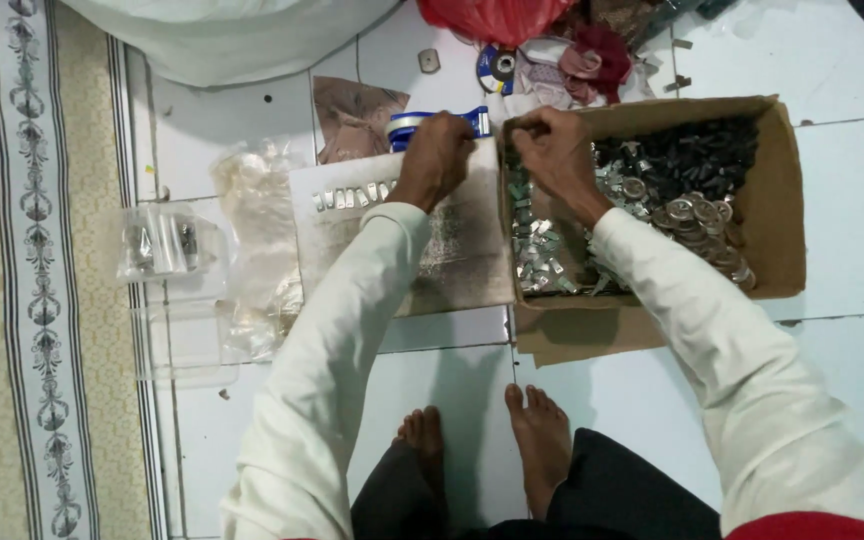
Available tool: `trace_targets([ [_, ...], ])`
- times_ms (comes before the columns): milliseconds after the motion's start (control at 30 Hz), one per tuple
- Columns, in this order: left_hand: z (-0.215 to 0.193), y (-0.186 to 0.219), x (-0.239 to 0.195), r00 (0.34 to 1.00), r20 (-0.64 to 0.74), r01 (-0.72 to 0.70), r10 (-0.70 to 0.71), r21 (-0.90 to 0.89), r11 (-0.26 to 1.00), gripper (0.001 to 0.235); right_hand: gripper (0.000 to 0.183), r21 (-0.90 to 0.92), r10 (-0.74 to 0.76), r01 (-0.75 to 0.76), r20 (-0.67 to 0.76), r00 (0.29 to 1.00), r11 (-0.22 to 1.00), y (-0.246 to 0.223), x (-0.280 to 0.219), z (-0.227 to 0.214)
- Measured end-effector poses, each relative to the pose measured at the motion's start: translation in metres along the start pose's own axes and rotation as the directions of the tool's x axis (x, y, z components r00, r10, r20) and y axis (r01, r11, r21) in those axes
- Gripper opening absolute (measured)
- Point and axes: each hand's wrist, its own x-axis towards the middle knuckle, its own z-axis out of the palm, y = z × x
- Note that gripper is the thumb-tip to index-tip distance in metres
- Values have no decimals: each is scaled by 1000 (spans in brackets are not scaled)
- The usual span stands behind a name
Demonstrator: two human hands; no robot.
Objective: The person sits on the floor and sorts small metal parts from a cardboard box, placing them onto a white board. They also handle a small plastic bag containing similar parts.
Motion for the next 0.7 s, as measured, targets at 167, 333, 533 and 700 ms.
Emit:
trace_targets([
  [167,64,79,4,965,190,-207,179,135,969,12,18,-43,165,-159,265,950,986,22,-49,-57],
  [333,211,37,-5,492,-429,-285,757,742,606,22,28,-315,244,-118,398,884,942,65,-82,-67],
  [533,254,9,-32,885,-107,-339,454,521,784,12,22,-438,207,1,428,880,899,105,-113,-39],
  [700,243,25,-38,742,-319,-264,589,669,695,23,32,-340,126,33,434,892,940,81,-112,-40],
])
